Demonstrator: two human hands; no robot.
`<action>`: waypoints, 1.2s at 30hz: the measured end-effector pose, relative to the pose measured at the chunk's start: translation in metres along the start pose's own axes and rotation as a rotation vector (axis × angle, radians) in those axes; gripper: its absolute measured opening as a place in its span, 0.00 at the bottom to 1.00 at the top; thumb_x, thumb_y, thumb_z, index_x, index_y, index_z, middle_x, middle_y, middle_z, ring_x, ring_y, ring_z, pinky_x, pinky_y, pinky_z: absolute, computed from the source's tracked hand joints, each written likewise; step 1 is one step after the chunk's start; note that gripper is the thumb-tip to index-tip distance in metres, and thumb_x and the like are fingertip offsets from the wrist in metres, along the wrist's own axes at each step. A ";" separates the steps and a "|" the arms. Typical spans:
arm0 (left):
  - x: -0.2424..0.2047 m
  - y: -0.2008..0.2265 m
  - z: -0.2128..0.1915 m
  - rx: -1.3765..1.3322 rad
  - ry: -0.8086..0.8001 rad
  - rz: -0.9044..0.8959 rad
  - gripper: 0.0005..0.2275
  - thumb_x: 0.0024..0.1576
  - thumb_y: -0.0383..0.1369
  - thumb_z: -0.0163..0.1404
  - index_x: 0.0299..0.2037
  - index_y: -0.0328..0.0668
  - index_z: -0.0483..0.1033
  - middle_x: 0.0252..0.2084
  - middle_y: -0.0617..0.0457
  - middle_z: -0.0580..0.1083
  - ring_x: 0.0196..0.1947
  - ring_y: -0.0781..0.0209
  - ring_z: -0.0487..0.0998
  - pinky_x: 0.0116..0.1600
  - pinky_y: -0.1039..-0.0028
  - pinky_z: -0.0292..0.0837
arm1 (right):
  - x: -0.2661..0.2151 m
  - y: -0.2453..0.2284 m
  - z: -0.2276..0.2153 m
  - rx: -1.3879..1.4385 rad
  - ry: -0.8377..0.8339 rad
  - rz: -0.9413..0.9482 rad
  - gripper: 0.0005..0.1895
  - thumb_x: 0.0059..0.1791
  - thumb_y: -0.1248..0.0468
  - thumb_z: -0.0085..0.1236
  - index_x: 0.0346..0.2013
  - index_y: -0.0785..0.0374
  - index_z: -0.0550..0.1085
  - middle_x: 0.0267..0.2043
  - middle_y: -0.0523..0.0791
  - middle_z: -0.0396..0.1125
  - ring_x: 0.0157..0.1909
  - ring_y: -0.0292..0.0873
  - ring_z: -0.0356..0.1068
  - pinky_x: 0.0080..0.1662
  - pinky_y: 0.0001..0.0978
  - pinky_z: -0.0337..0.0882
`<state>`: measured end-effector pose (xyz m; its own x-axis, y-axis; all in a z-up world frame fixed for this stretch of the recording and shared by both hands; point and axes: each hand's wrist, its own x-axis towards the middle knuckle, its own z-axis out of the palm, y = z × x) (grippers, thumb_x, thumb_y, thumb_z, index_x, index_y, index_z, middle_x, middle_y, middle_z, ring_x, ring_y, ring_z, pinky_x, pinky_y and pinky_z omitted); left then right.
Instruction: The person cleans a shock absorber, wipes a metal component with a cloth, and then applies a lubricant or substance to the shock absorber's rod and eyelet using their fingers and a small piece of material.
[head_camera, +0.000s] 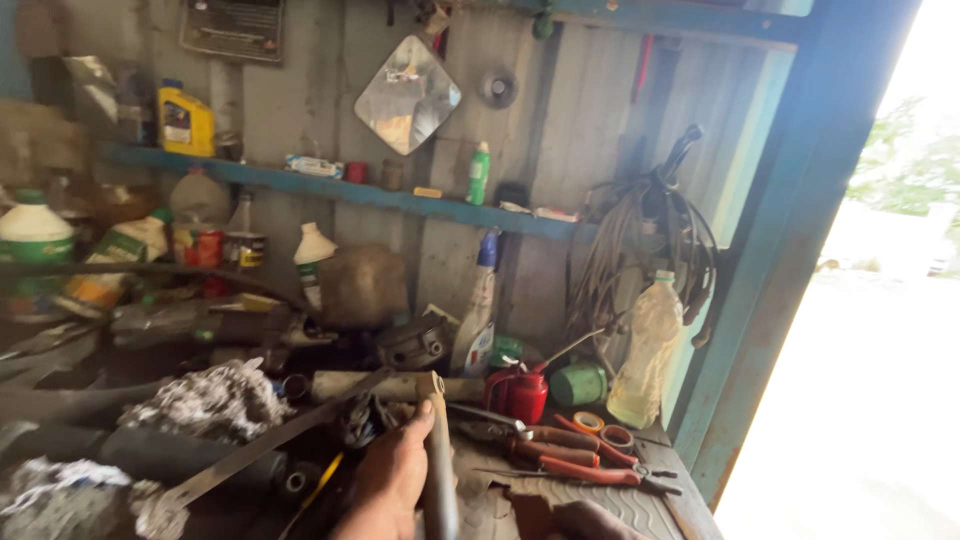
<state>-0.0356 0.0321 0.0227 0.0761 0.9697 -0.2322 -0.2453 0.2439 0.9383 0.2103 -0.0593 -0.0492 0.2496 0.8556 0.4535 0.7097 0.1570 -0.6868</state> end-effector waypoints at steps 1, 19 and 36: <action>0.000 0.000 -0.001 0.032 -0.039 0.000 0.26 0.57 0.54 0.51 0.31 0.31 0.81 0.24 0.46 0.77 0.19 0.54 0.75 0.28 0.62 0.70 | 0.005 0.010 -0.003 0.004 0.015 0.036 0.14 0.42 0.66 0.62 0.42 0.57 0.82 0.35 0.43 0.80 0.42 0.37 0.81 0.49 0.30 0.76; 0.003 -0.055 0.016 1.052 -0.312 0.542 0.26 0.46 0.52 0.61 0.52 0.50 0.77 0.39 0.48 0.81 0.46 0.55 0.84 0.53 0.62 0.75 | 0.015 0.074 -0.038 0.545 -0.070 0.065 0.20 0.46 0.65 0.60 0.53 0.63 0.78 0.40 0.44 0.80 0.44 0.35 0.79 0.49 0.28 0.76; 0.034 -0.112 -0.028 1.290 -0.458 0.502 0.22 0.53 0.46 0.55 0.56 0.47 0.76 0.46 0.51 0.79 0.50 0.58 0.82 0.56 0.68 0.74 | -0.005 -0.023 -0.059 -0.031 -0.019 0.293 0.13 0.42 0.54 0.64 0.34 0.57 0.87 0.30 0.45 0.80 0.36 0.45 0.78 0.43 0.37 0.75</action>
<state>-0.0330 0.0384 -0.0974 0.6013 0.7974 0.0513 0.6629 -0.5337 0.5251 0.2321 -0.0960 -0.0018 0.4346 0.8714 0.2277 0.6294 -0.1130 -0.7689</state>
